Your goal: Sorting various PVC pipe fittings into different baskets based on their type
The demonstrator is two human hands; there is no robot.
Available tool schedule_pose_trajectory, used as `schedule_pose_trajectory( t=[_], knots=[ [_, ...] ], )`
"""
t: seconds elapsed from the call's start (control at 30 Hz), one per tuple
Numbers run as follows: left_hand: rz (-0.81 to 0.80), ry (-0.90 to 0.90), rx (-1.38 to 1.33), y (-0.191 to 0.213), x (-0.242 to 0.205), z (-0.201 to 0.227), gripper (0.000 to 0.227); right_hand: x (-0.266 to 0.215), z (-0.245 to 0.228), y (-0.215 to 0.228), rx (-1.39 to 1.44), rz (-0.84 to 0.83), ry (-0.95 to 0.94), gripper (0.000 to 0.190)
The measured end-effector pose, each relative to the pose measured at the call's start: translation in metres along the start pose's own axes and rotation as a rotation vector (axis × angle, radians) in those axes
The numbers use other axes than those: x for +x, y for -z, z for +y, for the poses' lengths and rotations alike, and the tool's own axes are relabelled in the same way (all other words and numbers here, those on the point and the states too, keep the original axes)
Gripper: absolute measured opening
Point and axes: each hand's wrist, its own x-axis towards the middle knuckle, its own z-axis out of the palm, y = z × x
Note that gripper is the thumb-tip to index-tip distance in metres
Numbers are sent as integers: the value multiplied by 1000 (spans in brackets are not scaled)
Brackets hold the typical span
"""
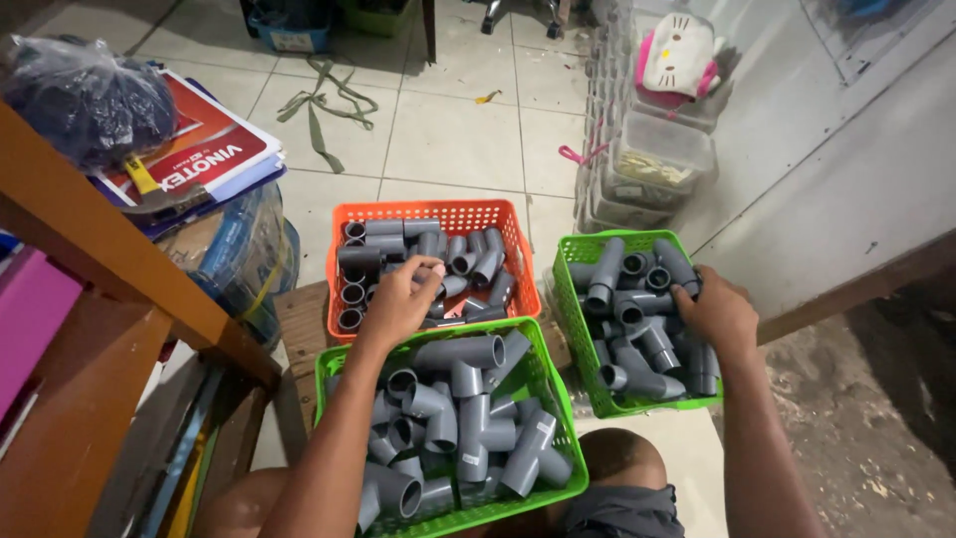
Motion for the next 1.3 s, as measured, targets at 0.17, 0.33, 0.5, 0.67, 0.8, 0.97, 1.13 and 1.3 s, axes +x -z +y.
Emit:
schedule_pose_trajectory(
  t=[0.17,0.33,0.5,0.67,0.8,0.97,1.13,1.3],
  knots=[
    [10,-25,-49,3,-4,6,36,6,9,-19,155,248,-12,59],
    [14,-15,-26,7,-11,12,39,-7,-6,-12,311,539,-43,48],
    [23,-46,-109,0,-2,-2,37,-75,-82,34,913,562,302,34],
    [20,16,-320,1,5,-10,53,-112,-175,36,1308,286,304,32],
    [33,1,-759,4,-5,1,59,-140,-248,39,1448,19,315,35],
    [23,-105,-786,-1,2,-18,57,-101,-281,-43,1330,-101,304,39],
    [56,-48,-857,-4,10,-23,45,-86,-276,-71,1370,-86,379,39],
    [216,44,-955,-6,28,-48,43,-108,-278,-46,1342,-61,508,31]
  ],
)
